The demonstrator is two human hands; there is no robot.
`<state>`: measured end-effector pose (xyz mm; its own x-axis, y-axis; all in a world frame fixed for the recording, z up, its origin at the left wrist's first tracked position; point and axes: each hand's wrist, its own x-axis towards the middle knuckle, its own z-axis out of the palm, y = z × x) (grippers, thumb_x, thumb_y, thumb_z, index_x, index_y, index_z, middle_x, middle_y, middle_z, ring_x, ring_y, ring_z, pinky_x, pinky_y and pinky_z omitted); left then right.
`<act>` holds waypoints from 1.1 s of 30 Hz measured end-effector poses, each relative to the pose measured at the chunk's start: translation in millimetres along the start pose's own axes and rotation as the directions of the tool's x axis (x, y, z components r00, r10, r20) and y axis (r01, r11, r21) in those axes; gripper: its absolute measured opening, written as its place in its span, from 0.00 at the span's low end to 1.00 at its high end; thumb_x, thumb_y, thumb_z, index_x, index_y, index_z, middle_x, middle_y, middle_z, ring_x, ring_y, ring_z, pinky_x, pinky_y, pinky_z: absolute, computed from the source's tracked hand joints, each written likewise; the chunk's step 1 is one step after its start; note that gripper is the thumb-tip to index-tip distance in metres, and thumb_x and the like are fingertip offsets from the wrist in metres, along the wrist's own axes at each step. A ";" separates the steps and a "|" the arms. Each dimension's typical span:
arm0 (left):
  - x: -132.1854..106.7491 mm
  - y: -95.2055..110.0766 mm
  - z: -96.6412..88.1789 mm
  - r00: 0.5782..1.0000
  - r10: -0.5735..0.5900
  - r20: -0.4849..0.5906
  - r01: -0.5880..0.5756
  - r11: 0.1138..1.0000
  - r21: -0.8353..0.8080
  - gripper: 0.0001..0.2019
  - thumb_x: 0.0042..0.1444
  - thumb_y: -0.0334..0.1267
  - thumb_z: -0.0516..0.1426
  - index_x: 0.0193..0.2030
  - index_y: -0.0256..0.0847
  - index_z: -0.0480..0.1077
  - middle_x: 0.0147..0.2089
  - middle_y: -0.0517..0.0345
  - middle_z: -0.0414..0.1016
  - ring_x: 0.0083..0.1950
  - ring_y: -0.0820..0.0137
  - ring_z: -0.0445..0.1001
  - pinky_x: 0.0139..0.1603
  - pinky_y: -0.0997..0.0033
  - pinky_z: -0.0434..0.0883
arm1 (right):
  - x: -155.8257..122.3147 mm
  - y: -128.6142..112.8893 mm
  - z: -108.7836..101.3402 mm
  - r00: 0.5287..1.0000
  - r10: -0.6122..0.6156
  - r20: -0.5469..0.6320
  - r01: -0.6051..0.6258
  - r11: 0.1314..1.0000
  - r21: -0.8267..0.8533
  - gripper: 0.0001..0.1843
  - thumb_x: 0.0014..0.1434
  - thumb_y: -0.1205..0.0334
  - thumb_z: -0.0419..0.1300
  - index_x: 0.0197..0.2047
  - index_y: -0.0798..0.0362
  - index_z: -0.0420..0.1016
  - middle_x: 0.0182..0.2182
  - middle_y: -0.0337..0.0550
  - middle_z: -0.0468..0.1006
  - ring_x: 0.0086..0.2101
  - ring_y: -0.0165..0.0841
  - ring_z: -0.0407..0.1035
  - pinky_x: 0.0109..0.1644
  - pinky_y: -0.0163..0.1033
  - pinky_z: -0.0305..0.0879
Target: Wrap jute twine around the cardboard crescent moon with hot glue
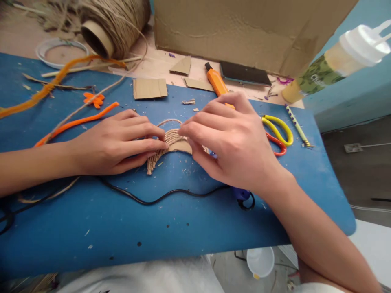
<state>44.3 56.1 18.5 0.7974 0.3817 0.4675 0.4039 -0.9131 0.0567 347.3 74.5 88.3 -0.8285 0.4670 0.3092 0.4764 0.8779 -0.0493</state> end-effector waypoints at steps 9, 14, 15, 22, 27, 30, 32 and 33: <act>0.8 2.9 -2.4 0.999 0.016 0.038 -0.018 0.998 0.058 0.12 0.82 0.35 0.53 0.58 0.40 0.79 0.59 0.44 0.88 0.50 0.56 0.80 0.47 0.52 0.72 | -1.9 -1.3 -1.1 0.996 -0.037 0.082 0.040 0.999 -0.035 0.14 0.81 0.62 0.58 0.55 0.45 0.88 0.55 0.43 0.92 0.58 0.48 0.81 0.62 0.57 0.69; 1.1 2.8 -2.3 0.999 0.031 0.027 -0.033 0.997 0.065 0.12 0.83 0.35 0.52 0.59 0.38 0.77 0.59 0.43 0.88 0.50 0.56 0.81 0.48 0.52 0.73 | -2.5 1.9 0.6 0.996 -0.048 0.072 0.049 0.999 -0.014 0.13 0.80 0.63 0.59 0.57 0.48 0.87 0.55 0.45 0.92 0.56 0.48 0.81 0.60 0.57 0.69; 0.9 2.8 -2.3 0.999 0.027 0.021 -0.029 0.998 0.063 0.12 0.83 0.35 0.52 0.59 0.39 0.77 0.59 0.43 0.88 0.50 0.57 0.82 0.48 0.53 0.73 | -2.4 1.9 1.9 0.995 -0.064 0.078 0.064 0.998 -0.001 0.13 0.80 0.63 0.59 0.57 0.48 0.86 0.55 0.46 0.91 0.56 0.48 0.80 0.60 0.56 0.69; -0.6 5.2 -2.9 1.000 0.009 -0.027 -0.006 0.995 0.098 0.08 0.83 0.34 0.54 0.52 0.44 0.75 0.55 0.51 0.89 0.48 0.62 0.84 0.51 0.58 0.76 | -2.2 -5.5 9.4 0.967 -0.117 0.228 0.113 0.993 0.031 0.24 0.78 0.69 0.58 0.73 0.48 0.79 0.66 0.52 0.86 0.63 0.52 0.77 0.63 0.61 0.68; -1.3 4.9 -4.2 0.996 0.074 -0.040 -0.068 0.988 0.138 0.11 0.83 0.34 0.54 0.50 0.45 0.79 0.55 0.55 0.90 0.48 0.64 0.84 0.53 0.58 0.76 | -1.1 -9.0 10.0 0.959 -0.106 0.264 0.110 0.994 0.001 0.25 0.79 0.69 0.57 0.74 0.47 0.79 0.68 0.52 0.85 0.63 0.52 0.76 0.63 0.61 0.67; -2.1 3.3 -5.1 0.998 0.062 -0.006 -0.061 0.990 0.129 0.13 0.84 0.35 0.54 0.50 0.47 0.80 0.56 0.57 0.90 0.50 0.65 0.85 0.55 0.59 0.75 | 0.3 -11.2 10.3 0.961 -0.091 0.261 0.094 0.996 -0.001 0.24 0.79 0.68 0.58 0.72 0.47 0.81 0.66 0.53 0.86 0.63 0.53 0.77 0.65 0.63 0.67; -2.1 2.6 -5.4 0.997 0.072 -0.009 -0.071 0.990 0.123 0.13 0.83 0.34 0.54 0.50 0.46 0.80 0.55 0.55 0.90 0.50 0.65 0.85 0.55 0.58 0.74 | 0.6 -12.4 10.8 0.963 -0.085 0.255 0.090 0.996 -0.010 0.23 0.79 0.68 0.59 0.71 0.48 0.82 0.66 0.53 0.86 0.62 0.53 0.78 0.65 0.64 0.67; -1.9 2.5 -5.5 0.996 0.083 -0.017 -0.080 0.990 0.118 0.13 0.83 0.34 0.54 0.50 0.45 0.80 0.55 0.53 0.90 0.49 0.64 0.85 0.54 0.58 0.74 | 0.3 -12.5 11.4 0.965 -0.087 0.248 0.093 0.996 -0.011 0.23 0.78 0.68 0.59 0.71 0.48 0.82 0.66 0.53 0.87 0.62 0.53 0.78 0.66 0.64 0.67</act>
<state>41.3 52.3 22.6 0.8201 0.3024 0.4858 0.3887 -0.9174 -0.0851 337.8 64.9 78.2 -0.9139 0.4004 0.0669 0.4007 0.9161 -0.0096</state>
